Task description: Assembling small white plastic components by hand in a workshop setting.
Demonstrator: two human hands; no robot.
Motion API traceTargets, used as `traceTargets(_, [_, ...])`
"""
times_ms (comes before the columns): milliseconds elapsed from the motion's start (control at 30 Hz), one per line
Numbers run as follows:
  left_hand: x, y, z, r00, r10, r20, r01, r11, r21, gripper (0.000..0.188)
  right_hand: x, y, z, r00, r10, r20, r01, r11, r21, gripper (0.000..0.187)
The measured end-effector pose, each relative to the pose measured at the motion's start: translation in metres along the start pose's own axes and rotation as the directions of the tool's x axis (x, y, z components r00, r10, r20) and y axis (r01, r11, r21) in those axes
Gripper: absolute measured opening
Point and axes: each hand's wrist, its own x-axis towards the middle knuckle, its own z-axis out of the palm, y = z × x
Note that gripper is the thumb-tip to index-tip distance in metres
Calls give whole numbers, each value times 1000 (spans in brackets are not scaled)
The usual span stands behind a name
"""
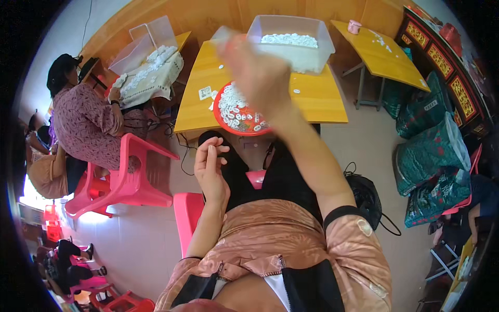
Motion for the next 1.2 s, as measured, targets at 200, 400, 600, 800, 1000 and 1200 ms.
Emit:
traceTargets(200, [-1,-11,-4,1000,-18,21,18,1000,3,20,-70,10,20,977,70,201,-104,981,165,12])
traceTargets(400, [-1,-14,-4,996,-52,72,50,998,26,20,-183,20,53,897,1,442,-105,972,211,23])
traceTargets(600, [3,-32,4,997,-54,56,53,998,26,18,-232,53,64,803,44,594,-184,967,177,26])
traceTargets(800, [3,-69,7,949,-225,221,204,972,114,18,-307,88,78,153,-33,988,15,999,31,20])
traceTargets(1000, [42,-182,-76,856,-363,368,76,791,607,21,-302,92,78,270,23,962,-50,999,-10,16])
traceTargets(1200, [38,-225,-121,872,-247,423,-180,641,746,19,-313,100,89,137,76,988,-106,992,-62,28])
